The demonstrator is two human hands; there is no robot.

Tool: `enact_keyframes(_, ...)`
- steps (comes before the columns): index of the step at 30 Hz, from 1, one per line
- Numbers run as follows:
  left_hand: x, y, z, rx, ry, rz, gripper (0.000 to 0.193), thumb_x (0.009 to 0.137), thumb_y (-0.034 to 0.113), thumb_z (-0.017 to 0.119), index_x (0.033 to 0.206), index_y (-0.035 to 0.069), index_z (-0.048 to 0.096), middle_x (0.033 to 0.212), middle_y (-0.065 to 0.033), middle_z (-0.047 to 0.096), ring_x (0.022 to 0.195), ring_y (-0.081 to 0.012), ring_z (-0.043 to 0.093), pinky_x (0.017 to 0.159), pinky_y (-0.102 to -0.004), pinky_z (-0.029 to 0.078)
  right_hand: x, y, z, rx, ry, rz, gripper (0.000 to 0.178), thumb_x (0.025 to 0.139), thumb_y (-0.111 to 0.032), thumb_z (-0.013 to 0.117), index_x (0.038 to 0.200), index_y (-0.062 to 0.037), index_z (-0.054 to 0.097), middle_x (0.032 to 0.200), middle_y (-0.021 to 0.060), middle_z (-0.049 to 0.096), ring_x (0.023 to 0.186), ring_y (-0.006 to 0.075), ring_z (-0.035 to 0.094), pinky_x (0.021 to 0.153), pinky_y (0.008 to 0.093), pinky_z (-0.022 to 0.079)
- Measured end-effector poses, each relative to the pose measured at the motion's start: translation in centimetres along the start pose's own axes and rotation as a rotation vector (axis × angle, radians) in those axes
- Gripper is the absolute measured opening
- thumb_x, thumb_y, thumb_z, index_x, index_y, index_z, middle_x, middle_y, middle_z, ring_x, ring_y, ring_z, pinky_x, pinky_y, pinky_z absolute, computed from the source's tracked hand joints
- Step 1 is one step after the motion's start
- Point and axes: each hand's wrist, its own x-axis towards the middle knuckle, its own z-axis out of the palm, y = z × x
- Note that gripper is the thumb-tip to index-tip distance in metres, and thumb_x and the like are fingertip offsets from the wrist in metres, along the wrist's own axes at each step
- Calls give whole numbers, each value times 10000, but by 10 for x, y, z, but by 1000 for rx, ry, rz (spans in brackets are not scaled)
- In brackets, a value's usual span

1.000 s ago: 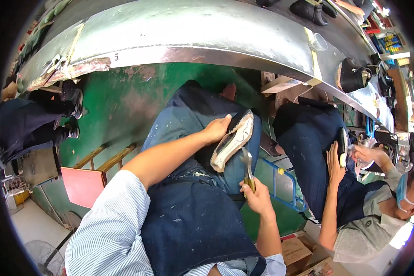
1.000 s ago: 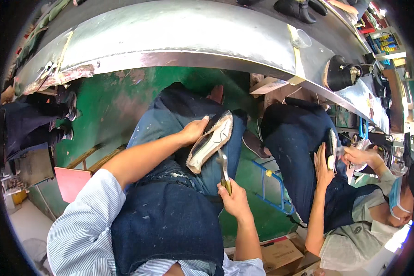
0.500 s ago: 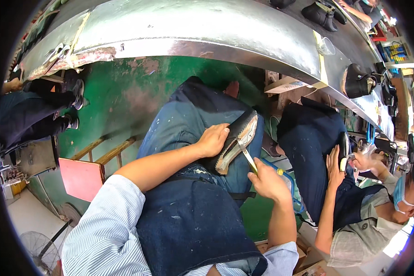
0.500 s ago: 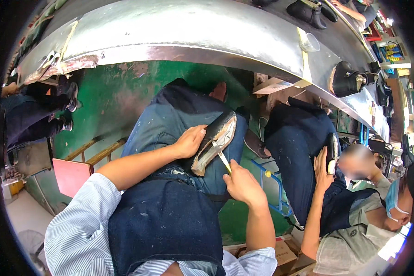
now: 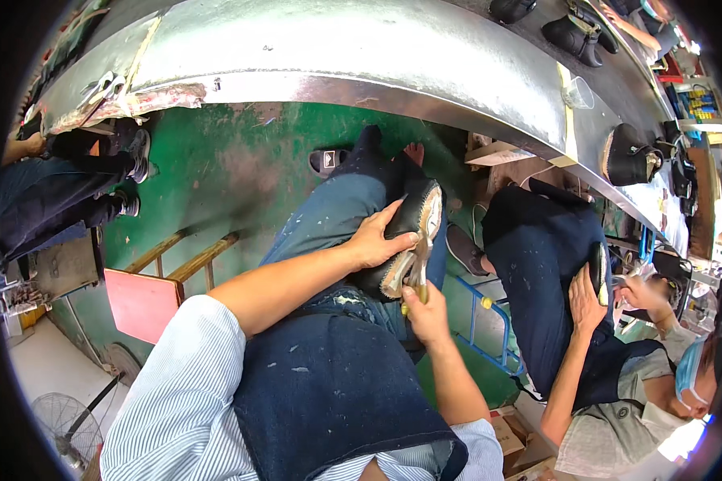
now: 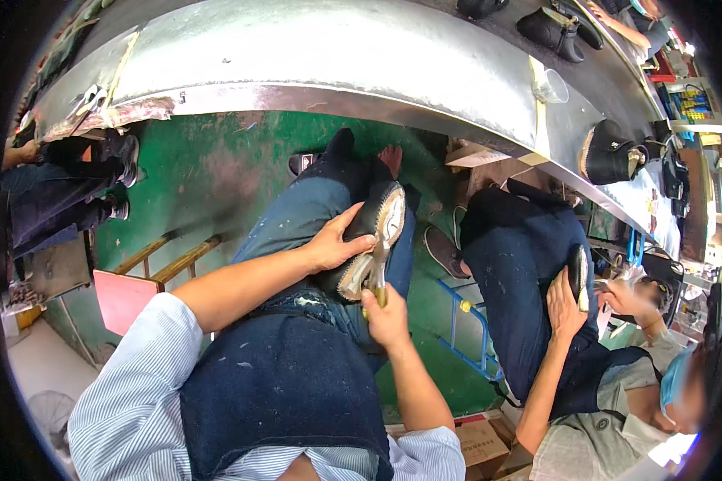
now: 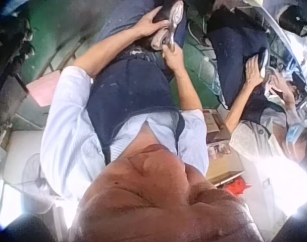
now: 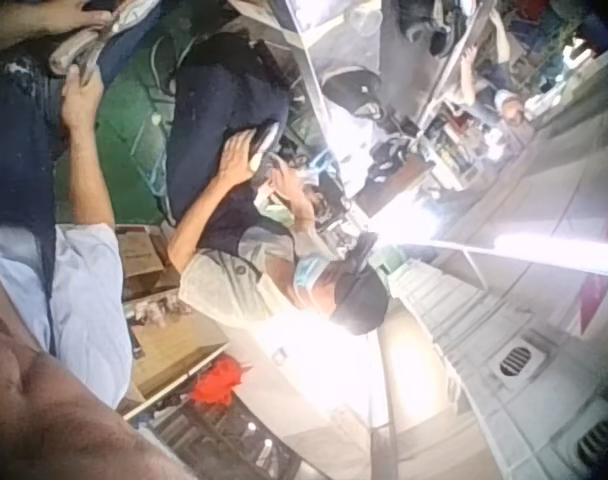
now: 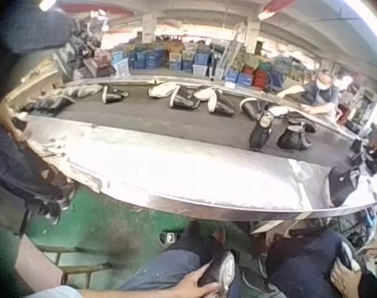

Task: Assembling and lasting shoe components on a mold using a hammer and pliers.

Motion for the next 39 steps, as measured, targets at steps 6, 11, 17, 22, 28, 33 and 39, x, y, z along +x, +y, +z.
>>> enact_keyframes(6,2,12,12,356,78,-122,926,801,522,671,1549,239,203,1369,-176,494,1316,-376,384,1111,-448,289,17,-41,-55,-862,56,-451,377,907,-113,601,1204,101,515,1105,263,616,990,366,637,808,425,532)
enact_keyframes(11,-2,16,16,471,137,-59,821,855,410,627,1545,253,210,1364,-206,483,1274,-407,417,1083,-508,315,51,-56,-59,-690,-49,-294,288,906,-144,608,1112,54,572,926,232,652,854,399,645,769,434,513)
enact_keyframes(17,-2,25,6,606,100,67,639,939,304,520,1521,321,256,1389,-341,391,1194,-497,489,989,-541,422,63,-12,-32,116,-166,0,244,926,-196,636,1082,-9,625,752,18,632,618,90,564,523,247,444)
enact_keyframes(22,2,40,5,650,-87,1,574,960,288,474,1500,349,290,1390,-371,360,1142,-515,530,925,-531,482,72,-24,-91,613,-620,275,372,927,-155,620,1213,67,535,973,119,652,814,187,671,504,239,525)
enact_keyframes(28,1,39,4,657,-68,27,539,962,277,466,1481,337,333,1322,-410,391,1070,-534,564,884,-529,509,70,-67,-93,-173,-166,-104,307,997,-299,521,1010,3,577,768,68,631,700,163,653,510,273,505)
enact_keyframes(33,3,38,-1,692,-130,51,509,971,294,462,1465,362,359,1329,-408,377,1054,-533,574,879,-514,521,85,-84,-69,-624,-144,-277,344,1007,-279,484,899,35,574,715,122,635,625,208,643,614,349,506)
enact_keyframes(39,1,35,0,700,-123,78,558,976,321,479,1495,367,281,1379,-403,323,1091,-544,554,889,-501,524,87,-80,-73,-409,-164,-115,366,1024,-297,451,892,17,585,728,84,635,613,157,621,590,304,497)
